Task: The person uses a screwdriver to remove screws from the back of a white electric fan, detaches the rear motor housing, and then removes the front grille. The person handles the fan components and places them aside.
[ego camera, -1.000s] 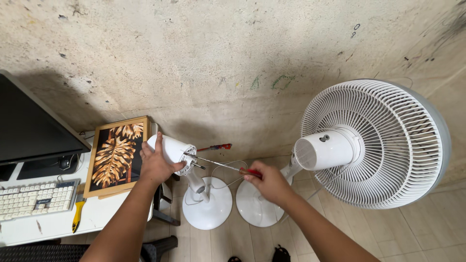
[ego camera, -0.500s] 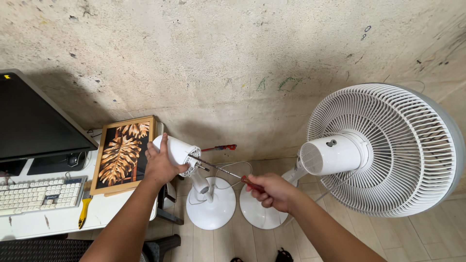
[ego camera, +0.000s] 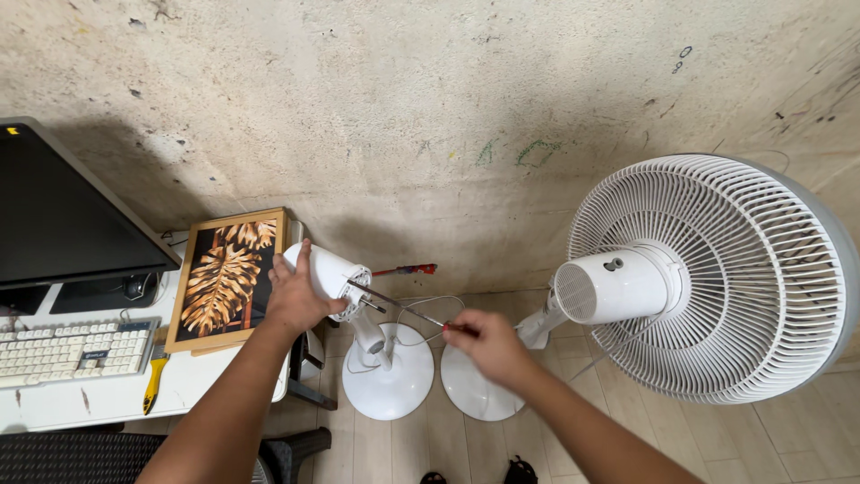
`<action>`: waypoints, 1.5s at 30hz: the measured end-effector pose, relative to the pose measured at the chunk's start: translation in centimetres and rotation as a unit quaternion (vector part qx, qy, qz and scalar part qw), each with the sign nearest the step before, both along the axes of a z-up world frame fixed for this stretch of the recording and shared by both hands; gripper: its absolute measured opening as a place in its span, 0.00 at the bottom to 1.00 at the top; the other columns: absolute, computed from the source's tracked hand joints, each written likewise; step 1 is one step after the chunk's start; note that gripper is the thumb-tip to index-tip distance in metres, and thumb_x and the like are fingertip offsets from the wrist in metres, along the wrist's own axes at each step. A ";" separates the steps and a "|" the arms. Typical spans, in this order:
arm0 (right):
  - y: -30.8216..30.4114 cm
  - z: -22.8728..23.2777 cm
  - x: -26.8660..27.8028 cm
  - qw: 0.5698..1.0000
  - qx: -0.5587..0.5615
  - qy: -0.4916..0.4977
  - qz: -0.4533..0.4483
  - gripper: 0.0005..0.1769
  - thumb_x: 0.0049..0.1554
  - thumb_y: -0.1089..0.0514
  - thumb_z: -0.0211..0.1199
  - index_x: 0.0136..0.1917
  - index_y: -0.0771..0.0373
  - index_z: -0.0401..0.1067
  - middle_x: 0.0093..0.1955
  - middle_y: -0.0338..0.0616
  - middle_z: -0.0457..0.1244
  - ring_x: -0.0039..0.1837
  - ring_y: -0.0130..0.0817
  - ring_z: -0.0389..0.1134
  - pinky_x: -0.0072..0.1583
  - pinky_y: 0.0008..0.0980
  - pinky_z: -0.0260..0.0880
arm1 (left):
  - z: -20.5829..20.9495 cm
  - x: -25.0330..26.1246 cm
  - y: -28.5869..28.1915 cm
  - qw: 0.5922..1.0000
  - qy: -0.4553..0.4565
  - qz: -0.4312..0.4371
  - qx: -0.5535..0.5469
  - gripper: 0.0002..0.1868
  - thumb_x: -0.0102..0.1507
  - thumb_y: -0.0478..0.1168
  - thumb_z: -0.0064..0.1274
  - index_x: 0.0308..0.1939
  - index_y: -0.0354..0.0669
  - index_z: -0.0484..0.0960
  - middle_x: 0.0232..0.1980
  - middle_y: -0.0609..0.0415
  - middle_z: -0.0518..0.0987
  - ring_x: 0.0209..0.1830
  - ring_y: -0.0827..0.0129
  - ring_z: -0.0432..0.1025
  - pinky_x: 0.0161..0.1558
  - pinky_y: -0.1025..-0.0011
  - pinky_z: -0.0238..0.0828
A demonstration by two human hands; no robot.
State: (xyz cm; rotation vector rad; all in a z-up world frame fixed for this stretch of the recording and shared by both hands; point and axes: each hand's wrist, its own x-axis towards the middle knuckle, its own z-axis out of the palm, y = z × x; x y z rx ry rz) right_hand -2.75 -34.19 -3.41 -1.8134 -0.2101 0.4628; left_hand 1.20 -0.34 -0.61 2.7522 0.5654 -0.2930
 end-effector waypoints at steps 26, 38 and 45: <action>1.7 2.3 -0.3 0.992 -0.101 -0.061 0.039 0.17 0.58 0.47 0.64 0.47 0.63 0.80 0.30 0.41 0.67 0.32 0.30 0.65 0.40 0.38 0.67 | 0.1 0.2 -0.5 1.000 0.012 -0.001 0.014 0.79 0.41 0.60 0.77 0.82 0.62 0.34 0.81 0.26 0.33 0.81 0.30 0.37 0.78 0.57 0.47; -0.7 -1.5 1.7 0.884 0.184 0.422 0.084 0.21 0.65 0.43 0.57 0.45 0.63 0.73 0.23 0.31 0.50 0.23 0.25 0.44 0.38 0.28 0.63 | -0.3 0.0 -0.4 1.000 0.000 -0.012 0.001 0.79 0.40 0.57 0.78 0.82 0.61 0.36 0.81 0.26 0.35 0.82 0.31 0.37 0.78 0.56 0.47; -0.3 -1.1 1.5 0.953 0.087 0.285 0.044 0.14 0.58 0.50 0.65 0.45 0.65 0.75 0.28 0.35 0.61 0.26 0.22 0.51 0.32 0.30 0.50 | -0.1 -0.5 0.9 0.992 -0.033 0.030 -0.117 0.89 0.33 0.57 0.79 0.81 0.50 0.26 0.83 0.34 0.35 0.81 0.44 0.47 0.78 0.66 0.51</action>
